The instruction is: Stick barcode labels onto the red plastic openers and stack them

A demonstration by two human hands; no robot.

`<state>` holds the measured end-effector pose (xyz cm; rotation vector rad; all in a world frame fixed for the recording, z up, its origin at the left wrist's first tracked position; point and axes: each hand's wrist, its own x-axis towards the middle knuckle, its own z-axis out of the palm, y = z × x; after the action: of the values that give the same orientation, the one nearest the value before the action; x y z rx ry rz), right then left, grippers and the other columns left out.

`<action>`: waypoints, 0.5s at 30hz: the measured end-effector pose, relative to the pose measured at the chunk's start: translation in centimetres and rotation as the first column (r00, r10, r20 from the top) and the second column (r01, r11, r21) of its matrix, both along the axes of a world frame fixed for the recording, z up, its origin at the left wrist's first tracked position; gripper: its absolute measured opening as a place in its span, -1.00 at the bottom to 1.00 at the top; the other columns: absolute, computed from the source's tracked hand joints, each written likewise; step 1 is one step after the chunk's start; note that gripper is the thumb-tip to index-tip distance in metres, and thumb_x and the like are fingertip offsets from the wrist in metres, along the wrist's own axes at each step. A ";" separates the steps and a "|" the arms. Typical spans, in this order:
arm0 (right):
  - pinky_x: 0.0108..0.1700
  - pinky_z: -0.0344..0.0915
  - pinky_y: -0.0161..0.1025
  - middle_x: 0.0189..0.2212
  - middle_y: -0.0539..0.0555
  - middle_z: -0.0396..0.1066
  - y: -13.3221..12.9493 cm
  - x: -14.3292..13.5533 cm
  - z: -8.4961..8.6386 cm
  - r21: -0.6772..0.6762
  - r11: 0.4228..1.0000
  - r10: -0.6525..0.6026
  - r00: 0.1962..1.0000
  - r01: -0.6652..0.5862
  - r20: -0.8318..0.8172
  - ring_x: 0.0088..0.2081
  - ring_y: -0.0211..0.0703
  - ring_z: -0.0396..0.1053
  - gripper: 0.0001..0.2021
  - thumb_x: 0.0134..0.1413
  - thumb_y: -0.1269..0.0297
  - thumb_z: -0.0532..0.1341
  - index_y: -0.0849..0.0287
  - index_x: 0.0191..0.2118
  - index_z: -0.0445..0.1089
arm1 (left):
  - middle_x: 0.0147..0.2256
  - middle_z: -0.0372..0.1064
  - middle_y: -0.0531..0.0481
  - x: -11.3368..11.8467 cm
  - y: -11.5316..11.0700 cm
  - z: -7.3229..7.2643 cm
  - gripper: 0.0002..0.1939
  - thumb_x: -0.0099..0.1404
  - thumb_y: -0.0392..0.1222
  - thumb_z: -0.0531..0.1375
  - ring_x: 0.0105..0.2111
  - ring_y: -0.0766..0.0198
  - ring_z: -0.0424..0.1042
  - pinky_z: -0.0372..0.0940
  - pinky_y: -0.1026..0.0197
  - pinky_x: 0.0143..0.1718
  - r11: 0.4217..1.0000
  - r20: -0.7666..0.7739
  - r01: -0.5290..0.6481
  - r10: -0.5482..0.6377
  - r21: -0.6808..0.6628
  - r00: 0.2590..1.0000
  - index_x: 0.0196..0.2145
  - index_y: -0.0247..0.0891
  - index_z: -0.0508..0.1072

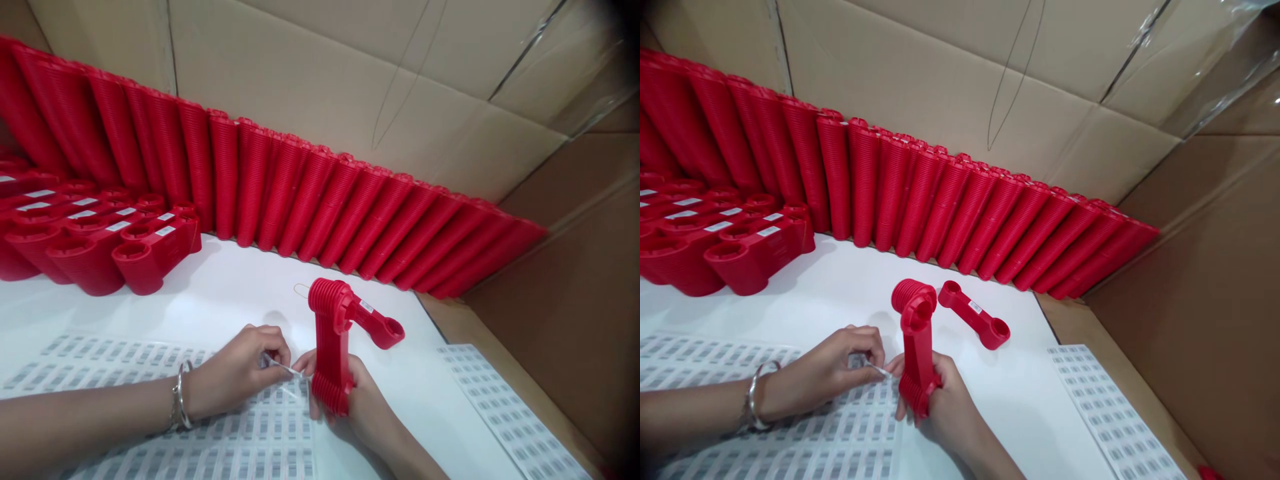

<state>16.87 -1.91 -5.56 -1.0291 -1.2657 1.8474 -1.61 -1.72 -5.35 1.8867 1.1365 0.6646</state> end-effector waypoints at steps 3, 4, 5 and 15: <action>-0.72 -0.05 -0.43 -0.73 -0.02 0.32 -0.1 0.1 -0.3 -0.010 1.000 -0.009 1.000 0.009 -0.007 -0.75 -0.38 0.15 -0.79 -0.34 0.45 0.05 0.27 -0.46 0.36 | -0.40 0.33 0.09 -0.1 -0.1 -0.1 -0.88 0.20 -0.16 0.15 -0.34 0.32 0.30 0.13 0.21 -0.18 1.000 -0.006 0.016 -0.016 0.024 1.000 -0.44 -0.23 0.42; -0.72 -0.06 -0.43 -0.75 -0.02 0.31 -0.1 0.1 -0.4 -0.008 1.000 -0.006 1.000 0.006 -0.004 -0.76 -0.39 0.13 -0.78 -0.34 0.45 0.05 0.27 -0.45 0.36 | -0.39 0.33 0.09 -0.2 -0.1 -0.3 -0.88 0.20 -0.15 0.15 -0.33 0.32 0.30 0.12 0.20 -0.17 0.999 -0.020 0.018 -0.017 0.036 1.000 -0.43 -0.22 0.41; -0.72 -0.07 -0.42 -0.76 -0.03 0.30 -0.1 0.2 -0.4 -0.001 1.000 -0.003 1.000 0.003 -0.003 -0.76 -0.39 0.12 -0.78 -0.34 0.45 0.06 0.27 -0.44 0.36 | -0.38 0.33 0.09 -0.2 -0.1 -0.4 -0.88 0.20 -0.15 0.14 -0.33 0.31 0.30 0.12 0.18 -0.16 0.999 -0.040 0.017 -0.015 0.052 0.999 -0.42 -0.23 0.40; -0.71 0.03 -0.43 -0.26 0.17 0.43 -0.4 0.5 -0.6 0.029 0.998 -0.054 0.997 0.055 -0.056 -0.66 -0.36 0.29 -0.90 -0.16 0.35 0.19 0.25 -0.43 0.33 | -0.37 0.32 0.08 -0.1 -0.1 -0.7 -0.84 0.15 -0.10 0.21 -0.29 0.28 0.26 0.11 0.16 -0.15 0.994 -0.028 0.021 -0.018 0.103 0.999 -0.43 -0.23 0.33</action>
<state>17.34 -2.27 -6.18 -0.9804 -1.2183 1.7975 -1.67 -1.77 -6.01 1.9969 1.1181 0.7016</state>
